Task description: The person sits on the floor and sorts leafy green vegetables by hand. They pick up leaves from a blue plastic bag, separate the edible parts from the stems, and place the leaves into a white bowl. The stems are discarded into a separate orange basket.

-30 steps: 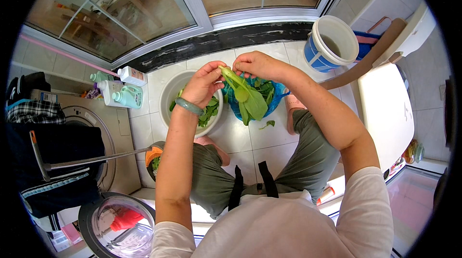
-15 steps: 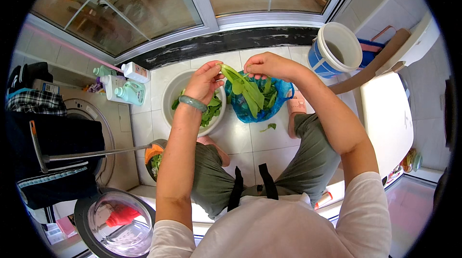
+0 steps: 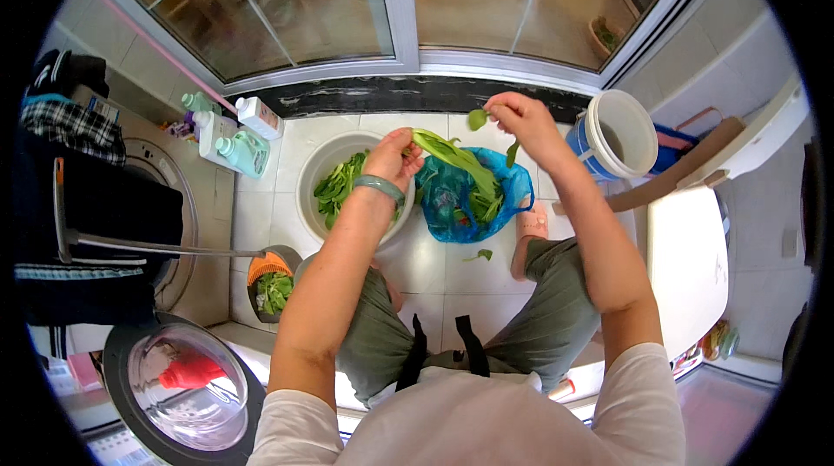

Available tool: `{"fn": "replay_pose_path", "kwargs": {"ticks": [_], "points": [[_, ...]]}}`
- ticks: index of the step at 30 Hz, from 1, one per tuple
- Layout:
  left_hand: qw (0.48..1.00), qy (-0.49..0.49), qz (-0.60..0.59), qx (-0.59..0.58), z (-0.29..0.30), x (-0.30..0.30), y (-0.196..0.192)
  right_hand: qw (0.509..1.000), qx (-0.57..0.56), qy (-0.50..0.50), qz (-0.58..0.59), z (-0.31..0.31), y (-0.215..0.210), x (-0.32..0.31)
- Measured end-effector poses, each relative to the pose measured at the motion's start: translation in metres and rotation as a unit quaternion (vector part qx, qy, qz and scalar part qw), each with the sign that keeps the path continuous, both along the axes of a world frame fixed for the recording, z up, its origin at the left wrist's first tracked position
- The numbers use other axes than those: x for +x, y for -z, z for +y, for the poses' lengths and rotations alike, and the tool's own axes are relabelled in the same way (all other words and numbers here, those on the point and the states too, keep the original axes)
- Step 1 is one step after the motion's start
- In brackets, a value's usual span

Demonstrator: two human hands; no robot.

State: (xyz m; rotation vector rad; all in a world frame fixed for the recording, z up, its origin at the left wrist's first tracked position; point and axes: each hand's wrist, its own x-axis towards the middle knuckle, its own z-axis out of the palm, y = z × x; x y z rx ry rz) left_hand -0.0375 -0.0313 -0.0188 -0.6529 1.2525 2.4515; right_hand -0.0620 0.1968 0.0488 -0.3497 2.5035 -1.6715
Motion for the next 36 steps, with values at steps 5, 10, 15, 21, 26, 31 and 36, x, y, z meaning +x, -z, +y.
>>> {"fn": "replay_pose_path", "kwargs": {"ticks": [5, 10, 15, 21, 26, 31, 36], "points": [[0.989, 0.0, -0.066, 0.133, 0.019, 0.003, 0.008, 0.986, 0.064, -0.089, 0.127, -0.041, -0.005, 0.027], [0.959, 0.016, -0.07, 0.274, 0.022, -0.006, 0.017, 0.934, 0.217, -0.169, 0.228, -0.054, -0.003, 0.039], [0.951, 0.026, -0.083, 0.296, 0.023, -0.004, 0.01, 0.951, 0.2, -0.143, 0.186, -0.055, -0.011, 0.042], [0.994, 0.03, -0.037, 0.098, 0.029, 0.007, -0.016, 0.972, 0.161, -0.029, 0.17, -0.039, -0.013, 0.024], [0.997, 0.069, 0.041, -0.012, 0.034, 0.011, -0.021, 0.983, 0.153, -0.053, 0.085, -0.042, 0.006, 0.028], [0.994, 0.071, 0.062, -0.049, 0.037, 0.015, -0.029, 0.988, 0.132, -0.064, 0.038, -0.042, 0.005, 0.028], [0.985, 0.108, 0.09, -0.105, 0.034, 0.016, -0.03, 0.955, 0.245, -0.086, 0.147, -0.045, 0.006, 0.031]]}}
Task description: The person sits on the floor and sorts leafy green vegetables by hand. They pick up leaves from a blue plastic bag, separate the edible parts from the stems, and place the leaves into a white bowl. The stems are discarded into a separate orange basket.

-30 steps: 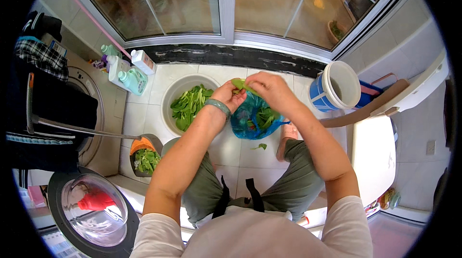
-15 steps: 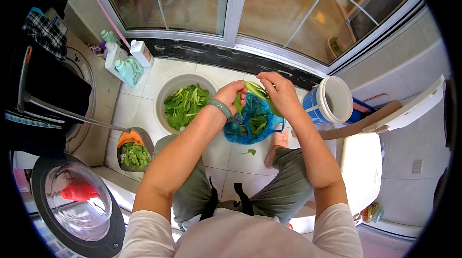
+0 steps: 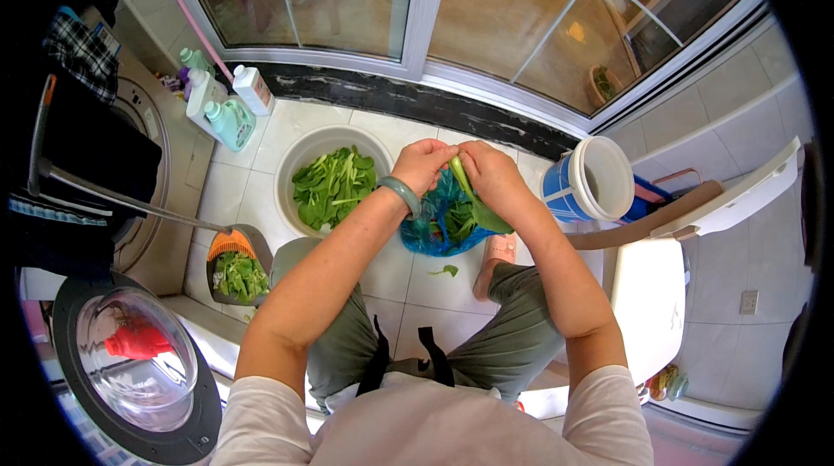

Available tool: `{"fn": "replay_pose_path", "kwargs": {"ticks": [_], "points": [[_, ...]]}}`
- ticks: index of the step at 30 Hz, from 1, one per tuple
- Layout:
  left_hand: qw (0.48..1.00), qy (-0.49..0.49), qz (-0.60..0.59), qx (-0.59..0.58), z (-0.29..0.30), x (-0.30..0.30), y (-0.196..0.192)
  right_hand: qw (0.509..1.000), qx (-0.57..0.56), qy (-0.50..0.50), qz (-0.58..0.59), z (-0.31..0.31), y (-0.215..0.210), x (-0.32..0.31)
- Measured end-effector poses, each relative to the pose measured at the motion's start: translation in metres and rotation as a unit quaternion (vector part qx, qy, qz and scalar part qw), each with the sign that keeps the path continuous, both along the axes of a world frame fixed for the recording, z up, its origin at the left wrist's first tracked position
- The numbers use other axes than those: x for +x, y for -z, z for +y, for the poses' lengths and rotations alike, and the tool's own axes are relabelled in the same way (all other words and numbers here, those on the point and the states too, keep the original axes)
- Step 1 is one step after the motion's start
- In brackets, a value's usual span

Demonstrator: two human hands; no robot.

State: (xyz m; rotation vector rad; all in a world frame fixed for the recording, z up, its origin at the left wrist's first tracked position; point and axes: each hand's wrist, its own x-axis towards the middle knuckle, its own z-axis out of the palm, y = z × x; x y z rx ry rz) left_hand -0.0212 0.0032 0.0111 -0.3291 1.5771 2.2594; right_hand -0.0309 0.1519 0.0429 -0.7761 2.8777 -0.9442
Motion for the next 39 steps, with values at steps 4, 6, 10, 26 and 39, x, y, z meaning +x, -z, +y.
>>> {"fn": "replay_pose_path", "kwargs": {"ticks": [4, 6, 10, 26, 39], "points": [[1.0, 0.017, 0.012, -0.001, -0.002, 0.001, -0.002, 1.0, 0.017, -0.016, 0.007, 0.0, -0.008, 0.002], [0.999, 0.03, 0.016, 0.017, -0.002, 0.002, -0.003, 1.0, -0.004, -0.01, -0.026, 0.001, -0.007, 0.002], [0.995, 0.051, 0.019, 0.088, -0.005, 0.002, -0.006, 0.987, -0.114, 0.006, -0.112, 0.006, 0.002, -0.007], [0.997, 0.036, 0.015, -0.06, -0.01, -0.001, -0.009, 0.961, -0.15, -0.004, -0.233, -0.001, -0.006, 0.003], [0.98, 0.071, 0.084, -0.163, -0.008, -0.001, 0.001, 0.976, -0.067, -0.053, -0.201, -0.001, -0.003, 0.002]]}}
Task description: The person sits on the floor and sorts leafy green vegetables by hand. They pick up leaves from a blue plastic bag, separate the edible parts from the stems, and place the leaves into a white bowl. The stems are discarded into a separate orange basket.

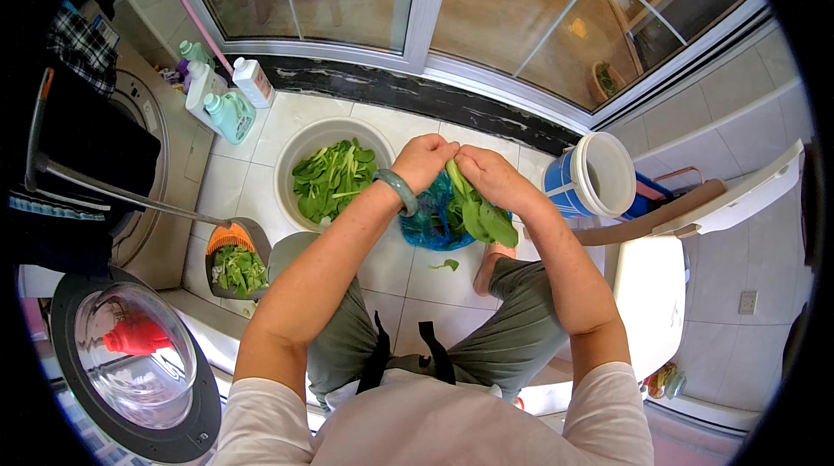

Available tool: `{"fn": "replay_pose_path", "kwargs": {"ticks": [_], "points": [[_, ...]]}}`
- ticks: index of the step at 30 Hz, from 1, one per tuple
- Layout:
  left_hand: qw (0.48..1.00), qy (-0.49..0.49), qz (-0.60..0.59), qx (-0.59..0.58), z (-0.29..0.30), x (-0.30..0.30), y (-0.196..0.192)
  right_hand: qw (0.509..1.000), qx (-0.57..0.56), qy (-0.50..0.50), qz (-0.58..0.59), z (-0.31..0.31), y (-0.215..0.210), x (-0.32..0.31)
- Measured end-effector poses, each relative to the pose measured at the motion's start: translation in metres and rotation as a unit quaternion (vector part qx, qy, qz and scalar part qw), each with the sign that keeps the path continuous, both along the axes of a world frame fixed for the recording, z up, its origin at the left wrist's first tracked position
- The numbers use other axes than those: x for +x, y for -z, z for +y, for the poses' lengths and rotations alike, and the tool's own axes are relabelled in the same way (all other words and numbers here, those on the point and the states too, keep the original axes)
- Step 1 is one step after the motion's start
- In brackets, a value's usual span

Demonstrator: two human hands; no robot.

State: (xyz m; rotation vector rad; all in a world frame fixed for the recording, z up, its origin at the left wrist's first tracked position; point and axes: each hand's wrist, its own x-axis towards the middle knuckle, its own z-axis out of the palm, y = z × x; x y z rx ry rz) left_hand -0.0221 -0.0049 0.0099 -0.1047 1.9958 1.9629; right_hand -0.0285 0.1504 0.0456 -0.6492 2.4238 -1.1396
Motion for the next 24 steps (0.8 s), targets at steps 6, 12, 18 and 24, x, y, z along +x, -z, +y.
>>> {"fn": "replay_pose_path", "kwargs": {"ticks": [6, 12, 18, 24], "points": [[0.999, 0.013, -0.013, 0.041, -0.002, 0.002, -0.006, 0.99, -0.075, -0.001, -0.117, 0.005, 0.011, -0.004], [0.996, 0.026, -0.029, 0.082, -0.007, 0.005, -0.017, 0.955, -0.173, 0.049, -0.235, 0.0, 0.004, 0.002], [0.989, 0.0, -0.017, 0.147, -0.01, 0.009, -0.03, 0.942, -0.215, 0.077, -0.245, -0.003, -0.002, 0.0], [0.989, 0.018, 0.048, 0.138, -0.012, 0.008, -0.026, 0.942, -0.209, 0.086, -0.249, -0.004, -0.008, -0.004]]}}
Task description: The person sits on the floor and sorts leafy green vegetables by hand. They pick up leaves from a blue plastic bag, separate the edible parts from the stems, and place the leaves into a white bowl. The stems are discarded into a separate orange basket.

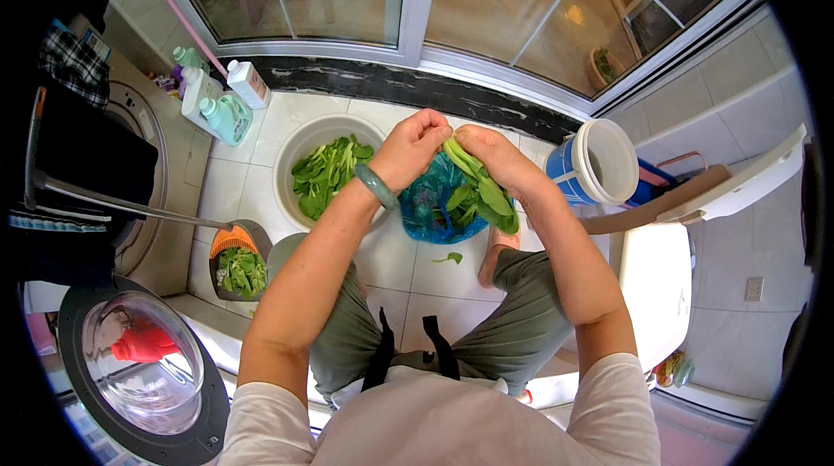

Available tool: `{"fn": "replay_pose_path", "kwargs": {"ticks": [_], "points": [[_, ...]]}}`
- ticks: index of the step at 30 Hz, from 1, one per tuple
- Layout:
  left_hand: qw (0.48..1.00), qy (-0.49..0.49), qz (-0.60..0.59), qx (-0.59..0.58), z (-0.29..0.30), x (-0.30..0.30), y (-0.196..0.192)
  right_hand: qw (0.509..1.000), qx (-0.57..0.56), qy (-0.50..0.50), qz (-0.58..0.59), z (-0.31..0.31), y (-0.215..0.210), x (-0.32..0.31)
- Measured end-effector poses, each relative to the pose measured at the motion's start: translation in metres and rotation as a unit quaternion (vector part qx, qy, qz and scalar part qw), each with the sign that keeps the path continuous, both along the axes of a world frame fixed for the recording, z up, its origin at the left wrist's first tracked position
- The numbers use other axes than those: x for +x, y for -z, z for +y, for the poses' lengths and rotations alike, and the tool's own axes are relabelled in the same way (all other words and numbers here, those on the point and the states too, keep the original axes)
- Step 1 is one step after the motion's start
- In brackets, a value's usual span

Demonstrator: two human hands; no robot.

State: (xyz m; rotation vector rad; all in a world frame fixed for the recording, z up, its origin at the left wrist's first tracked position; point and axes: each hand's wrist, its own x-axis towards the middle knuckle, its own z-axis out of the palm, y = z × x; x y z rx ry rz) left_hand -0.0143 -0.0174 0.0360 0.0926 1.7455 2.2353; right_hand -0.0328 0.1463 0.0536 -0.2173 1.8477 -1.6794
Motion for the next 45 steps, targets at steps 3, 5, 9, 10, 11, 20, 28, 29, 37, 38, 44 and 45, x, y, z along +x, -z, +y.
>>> {"fn": "replay_pose_path", "kwargs": {"ticks": [3, 5, 9, 10, 11, 20, 28, 29, 37, 38, 44, 45], "points": [[0.999, 0.02, 0.008, 0.035, 0.002, 0.002, -0.006, 0.998, 0.019, 0.01, 0.064, 0.007, 0.017, -0.008], [0.997, 0.03, 0.005, 0.07, 0.003, 0.003, -0.011, 0.991, 0.046, 0.025, 0.125, 0.012, 0.027, -0.012], [0.997, 0.028, -0.01, 0.065, 0.0, 0.002, -0.013, 0.998, -0.065, 0.01, -0.022, 0.016, 0.019, -0.008], [0.998, 0.024, -0.012, 0.051, 0.0, 0.001, -0.011, 0.995, -0.078, 0.022, -0.056, 0.015, 0.015, -0.008], [0.999, 0.02, -0.015, 0.037, -0.001, 0.001, -0.01, 0.991, -0.09, 0.033, -0.09, 0.015, 0.011, -0.008], [0.999, 0.042, -0.001, -0.024, -0.008, 0.0, -0.013, 0.952, -0.188, -0.005, -0.242, 0.019, 0.001, -0.005], [0.982, 0.043, 0.088, -0.161, -0.006, 0.003, -0.014, 0.981, -0.096, -0.033, -0.163, 0.01, 0.003, 0.0], [0.981, 0.039, 0.087, -0.17, -0.007, 0.002, -0.012, 0.984, -0.088, -0.034, -0.154, 0.009, 0.003, 0.001], [0.967, 0.059, 0.138, -0.206, -0.003, -0.001, 0.002, 0.981, 0.107, -0.11, 0.122, 0.014, 0.01, -0.003], [0.966, 0.065, 0.142, -0.207, -0.003, -0.001, 0.001, 0.97, 0.132, -0.118, 0.165, 0.015, 0.007, -0.002], [0.932, 0.046, 0.215, -0.288, -0.001, 0.003, 0.008, 0.964, 0.15, -0.13, 0.176, 0.015, 0.002, 0.004], [0.926, 0.042, 0.229, -0.297, 0.0, 0.003, 0.007, 0.971, 0.138, -0.134, 0.144, 0.015, 0.002, 0.004]]}}
